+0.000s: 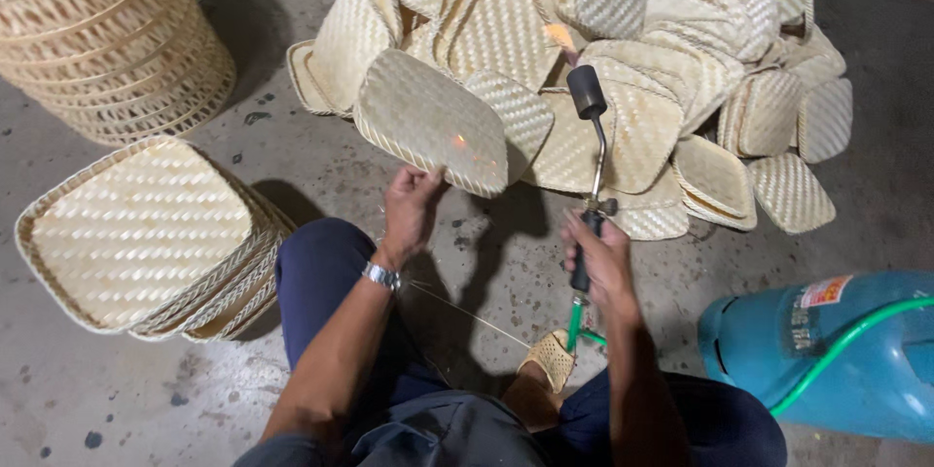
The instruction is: The person holds a woven bamboo tray and uses a handheld gas torch to briefly apply flame to the surfaces and edges, then stacks the finished tray onto a pile.
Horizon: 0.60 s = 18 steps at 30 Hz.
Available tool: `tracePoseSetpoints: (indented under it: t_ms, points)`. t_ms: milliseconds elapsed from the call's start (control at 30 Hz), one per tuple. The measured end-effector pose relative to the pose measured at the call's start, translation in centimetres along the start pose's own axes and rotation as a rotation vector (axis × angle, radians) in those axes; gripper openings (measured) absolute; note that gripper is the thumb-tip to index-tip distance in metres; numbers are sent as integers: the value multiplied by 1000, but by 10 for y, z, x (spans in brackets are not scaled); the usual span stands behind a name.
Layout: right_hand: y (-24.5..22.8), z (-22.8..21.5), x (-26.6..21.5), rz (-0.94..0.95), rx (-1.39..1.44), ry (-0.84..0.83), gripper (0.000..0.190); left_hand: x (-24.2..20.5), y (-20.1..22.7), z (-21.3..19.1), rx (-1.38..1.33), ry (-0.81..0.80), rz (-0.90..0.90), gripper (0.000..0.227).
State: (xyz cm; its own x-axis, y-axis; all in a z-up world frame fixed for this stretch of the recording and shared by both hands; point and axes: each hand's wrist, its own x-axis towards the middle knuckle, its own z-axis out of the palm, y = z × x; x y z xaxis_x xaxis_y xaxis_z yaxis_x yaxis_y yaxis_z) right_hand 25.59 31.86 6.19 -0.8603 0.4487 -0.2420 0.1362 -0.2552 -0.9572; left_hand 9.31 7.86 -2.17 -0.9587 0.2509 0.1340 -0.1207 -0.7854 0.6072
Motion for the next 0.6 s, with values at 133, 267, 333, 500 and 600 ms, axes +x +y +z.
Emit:
tracePoseSetpoints:
  t_ms: [133, 267, 333, 500, 600]
  points:
    - [33, 18, 14, 7, 122, 126, 25, -23, -25, 18, 76, -23, -22, 6]
    - [53, 25, 18, 59, 336, 119, 26, -36, -43, 33, 349, -32, -13, 11]
    - [58, 25, 19, 62, 395, 119, 26, -45, -49, 42, 457, -54, -32, 14]
    - [62, 15, 28, 35, 520, 138, 26, -69, -60, 51, 849, -154, -27, 19]
    - [56, -3, 37, 32, 568, 168, 27, -79, -68, 46, 880, -261, 245, 28]
